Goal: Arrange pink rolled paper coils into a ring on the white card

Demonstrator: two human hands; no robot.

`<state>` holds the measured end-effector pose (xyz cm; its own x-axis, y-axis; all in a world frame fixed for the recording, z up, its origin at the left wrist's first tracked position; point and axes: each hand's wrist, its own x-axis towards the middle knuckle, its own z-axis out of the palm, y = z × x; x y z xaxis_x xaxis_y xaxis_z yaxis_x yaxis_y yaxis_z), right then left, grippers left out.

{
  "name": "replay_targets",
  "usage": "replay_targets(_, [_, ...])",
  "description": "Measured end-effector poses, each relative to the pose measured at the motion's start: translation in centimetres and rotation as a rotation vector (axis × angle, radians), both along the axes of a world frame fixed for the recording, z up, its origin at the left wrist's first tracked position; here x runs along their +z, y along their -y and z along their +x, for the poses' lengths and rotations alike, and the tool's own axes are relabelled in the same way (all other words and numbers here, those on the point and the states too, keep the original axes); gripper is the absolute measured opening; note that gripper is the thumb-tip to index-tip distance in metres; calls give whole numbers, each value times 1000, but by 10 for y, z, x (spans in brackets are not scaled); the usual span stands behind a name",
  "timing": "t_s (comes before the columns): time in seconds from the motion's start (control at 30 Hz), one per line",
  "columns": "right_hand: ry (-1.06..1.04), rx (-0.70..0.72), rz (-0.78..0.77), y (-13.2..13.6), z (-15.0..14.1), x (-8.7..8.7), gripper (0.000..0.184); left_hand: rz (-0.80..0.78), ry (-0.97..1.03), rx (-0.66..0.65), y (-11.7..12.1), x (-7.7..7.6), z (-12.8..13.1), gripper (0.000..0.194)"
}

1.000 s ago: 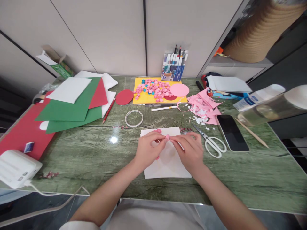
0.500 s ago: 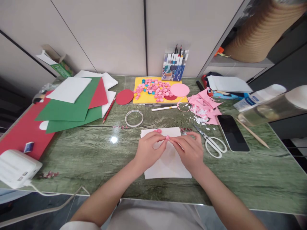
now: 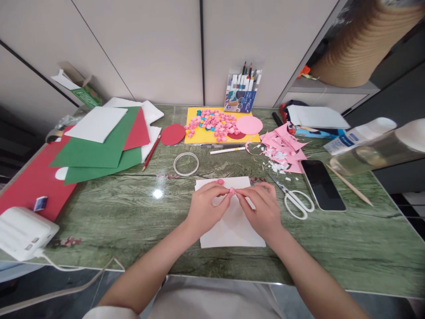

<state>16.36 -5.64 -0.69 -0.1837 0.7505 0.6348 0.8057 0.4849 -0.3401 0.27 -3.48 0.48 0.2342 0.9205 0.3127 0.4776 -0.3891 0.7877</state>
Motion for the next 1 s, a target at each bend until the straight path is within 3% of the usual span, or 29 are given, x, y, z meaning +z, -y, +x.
replay_targets(0.47, [76, -32, 60, -1, -1, 1, 9, -7, 17, -2, 1, 1, 1, 11])
replay_targets(1.0, [-284, 28, -344, -2, 2, 3, 7, -250, 117, -5, 0, 6, 2, 13])
